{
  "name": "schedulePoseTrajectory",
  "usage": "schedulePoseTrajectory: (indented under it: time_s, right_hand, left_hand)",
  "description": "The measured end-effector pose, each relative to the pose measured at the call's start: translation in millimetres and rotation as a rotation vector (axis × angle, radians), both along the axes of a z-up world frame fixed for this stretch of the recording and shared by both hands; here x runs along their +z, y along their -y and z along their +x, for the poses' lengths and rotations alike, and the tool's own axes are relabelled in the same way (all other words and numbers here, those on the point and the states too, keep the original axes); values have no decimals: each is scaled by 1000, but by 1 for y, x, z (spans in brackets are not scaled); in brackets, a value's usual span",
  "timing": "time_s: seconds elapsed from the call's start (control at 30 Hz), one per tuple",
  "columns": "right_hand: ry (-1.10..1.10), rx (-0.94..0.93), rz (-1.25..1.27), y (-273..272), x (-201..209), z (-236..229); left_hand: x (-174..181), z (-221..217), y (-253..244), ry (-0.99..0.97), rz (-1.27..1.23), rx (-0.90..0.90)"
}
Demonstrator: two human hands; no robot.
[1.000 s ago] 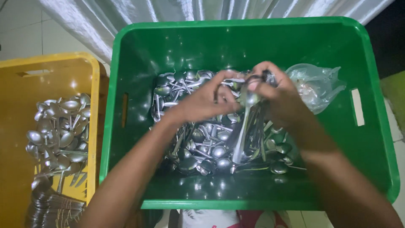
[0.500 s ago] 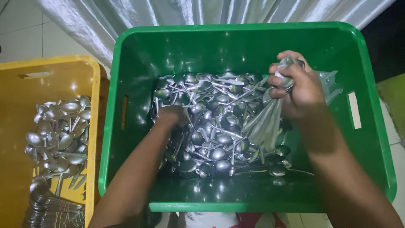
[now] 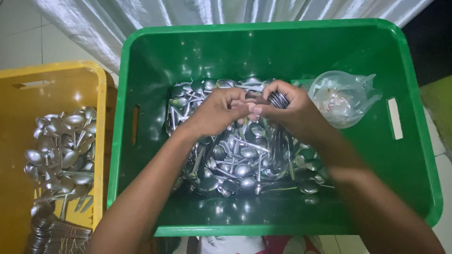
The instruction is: Bundling metal spoons and forks from a large bin using rubber bands
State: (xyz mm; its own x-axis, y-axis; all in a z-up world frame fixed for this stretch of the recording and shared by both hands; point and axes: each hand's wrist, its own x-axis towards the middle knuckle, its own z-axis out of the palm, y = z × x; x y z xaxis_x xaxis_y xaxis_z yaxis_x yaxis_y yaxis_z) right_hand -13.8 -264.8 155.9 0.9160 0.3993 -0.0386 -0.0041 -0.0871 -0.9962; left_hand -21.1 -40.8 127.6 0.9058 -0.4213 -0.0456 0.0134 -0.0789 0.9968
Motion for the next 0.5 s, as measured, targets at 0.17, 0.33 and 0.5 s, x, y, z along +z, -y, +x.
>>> schedulePoseTrajectory:
  time_s: [0.17,0.33,0.5]
  right_hand:
    - [-122,1,-66,15,-14,19]
    - [-178,-203,400,28,3,26]
    - [-156,-237,420,35,10,27]
  left_hand:
    - [-19,0,2,-111,-160,-6]
    - [-79,-7,29,143,1047,-142]
    - [-133,-13,54,450,1395,-304]
